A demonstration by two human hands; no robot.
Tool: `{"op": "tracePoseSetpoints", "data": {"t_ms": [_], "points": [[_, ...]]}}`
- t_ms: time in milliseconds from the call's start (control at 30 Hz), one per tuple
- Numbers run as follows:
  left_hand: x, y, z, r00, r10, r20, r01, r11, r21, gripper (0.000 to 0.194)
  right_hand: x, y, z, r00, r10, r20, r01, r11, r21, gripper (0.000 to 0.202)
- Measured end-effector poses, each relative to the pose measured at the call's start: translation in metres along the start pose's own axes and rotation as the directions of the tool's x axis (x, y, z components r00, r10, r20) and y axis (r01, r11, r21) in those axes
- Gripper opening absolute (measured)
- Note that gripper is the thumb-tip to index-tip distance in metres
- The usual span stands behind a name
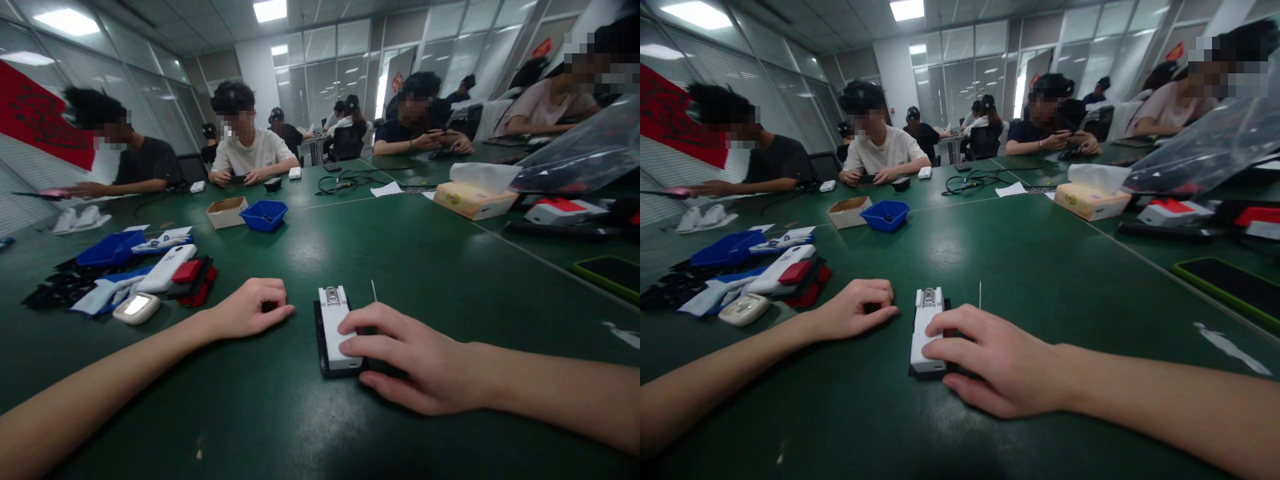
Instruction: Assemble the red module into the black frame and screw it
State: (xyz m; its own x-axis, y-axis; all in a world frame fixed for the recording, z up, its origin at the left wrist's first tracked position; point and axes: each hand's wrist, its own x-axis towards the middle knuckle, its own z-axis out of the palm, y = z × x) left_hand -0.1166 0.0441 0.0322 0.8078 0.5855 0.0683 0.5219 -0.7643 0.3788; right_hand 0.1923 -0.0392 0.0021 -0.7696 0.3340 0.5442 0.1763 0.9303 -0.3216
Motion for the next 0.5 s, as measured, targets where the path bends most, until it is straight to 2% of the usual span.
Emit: {"op": "tracePoseSetpoints", "data": {"t_ms": [33,67,133,200,267,367,500], "points": [[-0.002,0.001,-0.012,0.995,-0.020,0.093,0.022,1.000,-0.022,0.023,0.000,0.000,0.000,1.000,-0.001,-0.003,0.001,1.000,0.000,0.033],[-0.004,0.002,-0.025,0.979,-0.062,0.193,0.064,0.998,-0.003,0.022,0.000,0.000,0.000,1.000,-0.005,-0.007,0.005,1.000,0.000,0.033],[-0.013,0.002,-0.048,0.941,-0.191,0.280,0.179,0.982,0.069,0.049,0.000,0.001,0.001,1.000,-0.019,-0.013,0.019,1.000,-0.002,0.032],[-0.021,0.000,-0.061,0.915,-0.259,0.308,0.234,0.965,0.117,0.052,0.000,0.002,0.002,0.999,-0.030,-0.016,0.030,1.000,-0.005,0.032],[-0.026,0.000,-0.061,0.917,-0.266,0.298,0.246,0.964,0.104,0.036,0.000,0.003,0.002,0.999,-0.032,-0.019,0.032,0.999,-0.005,0.032],[-0.022,0.002,-0.050,0.918,-0.246,0.313,0.248,0.968,0.035,0.016,0.000,0.003,0.002,0.999,-0.024,-0.021,0.024,1.000,-0.008,0.032],[-0.010,0.005,-0.042,0.907,-0.254,0.336,0.262,0.965,0.023,0.014,0.001,0.002,0.001,1.000,-0.019,-0.011,0.019,1.000,-0.007,0.032]]}}
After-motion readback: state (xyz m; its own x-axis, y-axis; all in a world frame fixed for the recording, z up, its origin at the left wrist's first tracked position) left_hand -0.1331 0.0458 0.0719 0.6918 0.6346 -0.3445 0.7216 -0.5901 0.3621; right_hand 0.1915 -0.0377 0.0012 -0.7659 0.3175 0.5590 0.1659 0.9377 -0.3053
